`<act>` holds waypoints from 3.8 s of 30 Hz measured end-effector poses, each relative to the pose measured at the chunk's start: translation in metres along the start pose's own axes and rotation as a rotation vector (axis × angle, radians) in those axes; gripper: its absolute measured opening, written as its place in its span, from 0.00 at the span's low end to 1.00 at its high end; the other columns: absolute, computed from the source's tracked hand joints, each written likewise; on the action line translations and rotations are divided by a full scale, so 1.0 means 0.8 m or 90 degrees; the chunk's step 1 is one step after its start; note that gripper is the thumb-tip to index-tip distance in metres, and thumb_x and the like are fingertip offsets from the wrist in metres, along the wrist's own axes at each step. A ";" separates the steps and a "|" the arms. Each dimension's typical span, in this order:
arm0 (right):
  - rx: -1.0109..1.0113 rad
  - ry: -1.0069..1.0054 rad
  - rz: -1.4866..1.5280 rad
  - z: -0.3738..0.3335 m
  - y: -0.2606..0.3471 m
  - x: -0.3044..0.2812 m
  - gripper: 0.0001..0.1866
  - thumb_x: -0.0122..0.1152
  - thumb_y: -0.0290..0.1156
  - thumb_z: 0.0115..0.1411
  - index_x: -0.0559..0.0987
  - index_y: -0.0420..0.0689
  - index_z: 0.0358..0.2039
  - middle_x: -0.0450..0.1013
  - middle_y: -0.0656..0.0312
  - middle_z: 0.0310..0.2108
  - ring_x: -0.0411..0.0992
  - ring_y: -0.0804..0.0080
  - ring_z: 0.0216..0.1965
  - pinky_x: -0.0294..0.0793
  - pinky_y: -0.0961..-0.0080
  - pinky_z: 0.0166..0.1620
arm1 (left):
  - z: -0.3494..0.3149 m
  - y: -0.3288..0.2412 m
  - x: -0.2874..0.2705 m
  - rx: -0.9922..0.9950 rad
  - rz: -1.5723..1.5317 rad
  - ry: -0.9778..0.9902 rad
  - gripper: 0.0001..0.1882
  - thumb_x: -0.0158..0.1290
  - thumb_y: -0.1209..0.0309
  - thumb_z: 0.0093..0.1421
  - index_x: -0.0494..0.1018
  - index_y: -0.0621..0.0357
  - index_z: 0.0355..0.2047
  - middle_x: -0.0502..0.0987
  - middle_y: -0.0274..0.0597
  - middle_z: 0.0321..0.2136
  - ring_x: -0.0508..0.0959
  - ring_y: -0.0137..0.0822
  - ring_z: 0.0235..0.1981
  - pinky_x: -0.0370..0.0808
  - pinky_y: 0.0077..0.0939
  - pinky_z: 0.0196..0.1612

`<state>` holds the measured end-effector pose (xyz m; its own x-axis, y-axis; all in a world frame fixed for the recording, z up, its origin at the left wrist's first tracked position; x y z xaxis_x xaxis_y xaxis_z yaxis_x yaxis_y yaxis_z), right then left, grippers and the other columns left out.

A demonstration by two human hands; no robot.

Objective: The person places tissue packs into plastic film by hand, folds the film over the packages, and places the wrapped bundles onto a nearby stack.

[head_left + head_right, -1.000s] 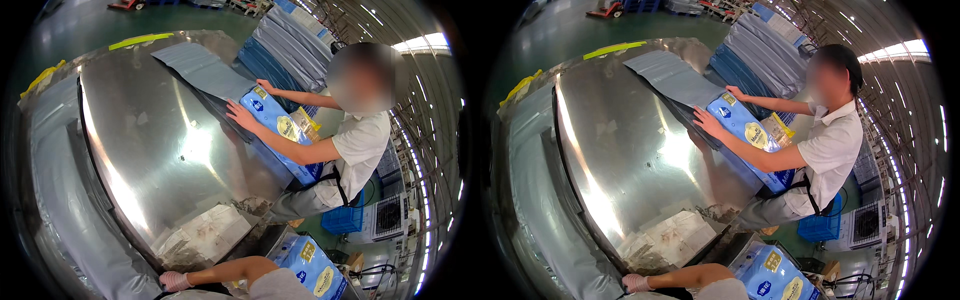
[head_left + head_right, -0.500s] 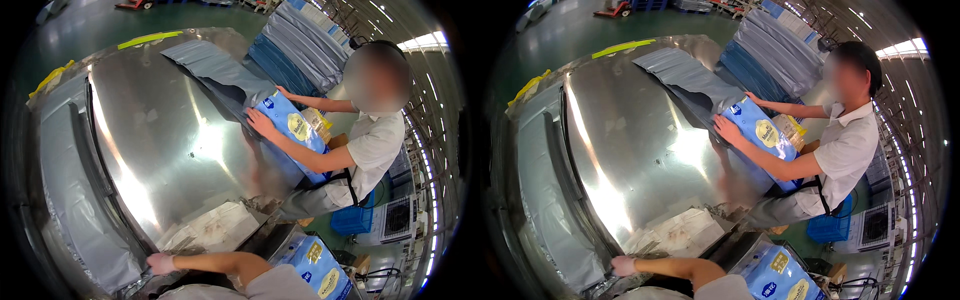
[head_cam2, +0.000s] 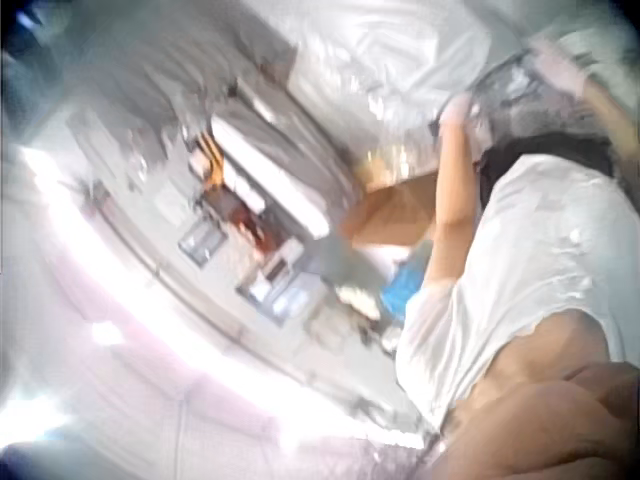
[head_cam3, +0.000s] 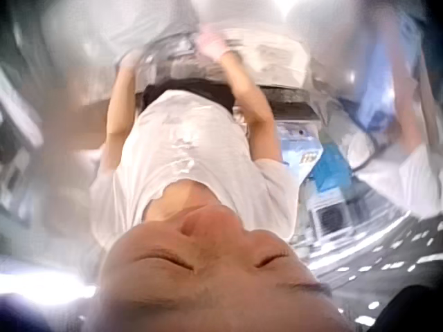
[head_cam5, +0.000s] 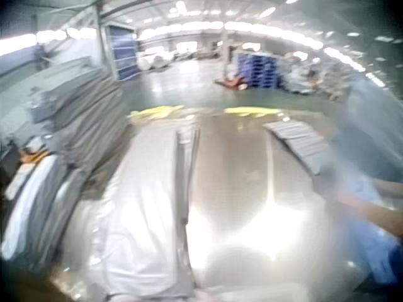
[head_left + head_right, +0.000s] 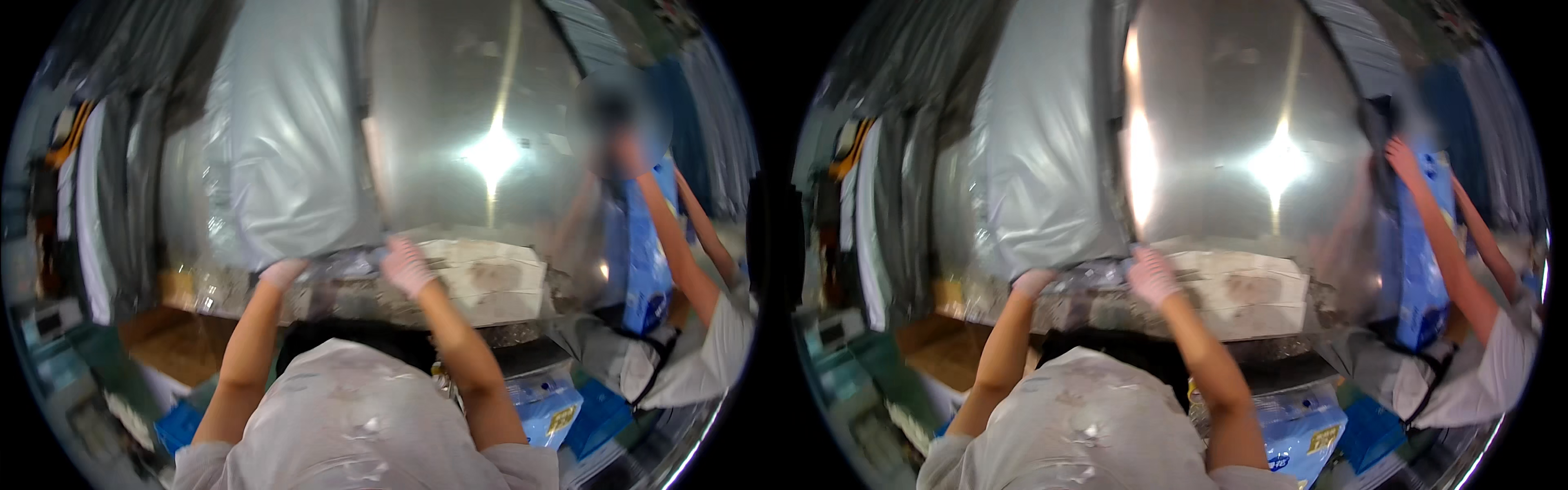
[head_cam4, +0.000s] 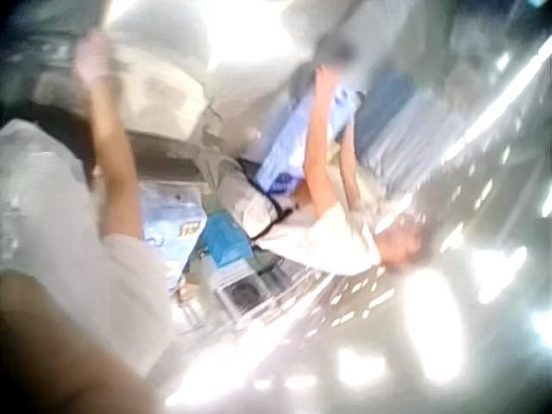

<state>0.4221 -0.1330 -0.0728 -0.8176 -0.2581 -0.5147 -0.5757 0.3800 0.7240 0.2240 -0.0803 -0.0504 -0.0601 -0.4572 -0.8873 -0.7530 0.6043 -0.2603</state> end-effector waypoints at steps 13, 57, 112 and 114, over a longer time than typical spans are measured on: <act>-0.177 0.039 0.054 -0.040 0.003 0.022 0.12 0.50 0.29 0.56 0.74 0.40 0.40 0.72 0.43 0.34 0.69 0.45 0.37 0.70 0.60 0.40 | 0.005 -0.111 -0.009 -0.118 -0.379 -0.089 0.16 0.52 0.62 0.53 0.71 0.57 0.40 0.76 0.51 0.29 0.77 0.49 0.32 0.74 0.35 0.38; -0.108 0.020 0.475 -0.029 -0.048 0.032 0.07 0.45 0.32 0.62 0.67 0.50 0.26 0.62 0.66 0.20 0.62 0.76 0.20 0.64 0.78 0.21 | 0.011 -0.068 -0.085 0.041 -0.657 0.036 0.16 0.47 0.68 0.62 0.71 0.61 0.48 0.78 0.43 0.39 0.74 0.26 0.41 0.69 0.21 0.48; -0.089 -0.185 -0.190 0.034 0.136 -0.060 0.40 0.55 0.42 0.54 0.51 0.36 0.61 0.60 0.41 0.55 0.60 0.47 0.56 0.58 0.58 0.58 | -0.051 0.145 -0.050 -0.218 -0.580 -0.479 0.39 0.36 0.87 0.41 0.54 0.67 0.60 0.62 0.55 0.56 0.60 0.44 0.60 0.56 0.32 0.62; 0.003 -0.091 -0.181 0.058 0.124 -0.054 0.37 0.52 0.41 0.55 0.53 0.34 0.60 0.65 0.40 0.50 0.65 0.47 0.51 0.61 0.59 0.55 | -0.041 0.219 0.023 -0.231 -0.646 -0.468 0.38 0.35 0.89 0.43 0.56 0.66 0.59 0.61 0.52 0.57 0.59 0.42 0.61 0.54 0.31 0.63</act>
<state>0.4011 -0.0429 -0.0002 -0.6144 -0.2271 -0.7556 -0.7805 0.3151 0.5399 0.0694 -0.0040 -0.1003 0.9194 -0.0721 -0.3867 -0.3909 -0.0593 -0.9185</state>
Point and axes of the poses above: each hand's wrist, its own z-axis towards the middle knuckle, its own x-axis out of the palm, y = z × x, the point moved 9 cm from there along z, towards the middle knuckle
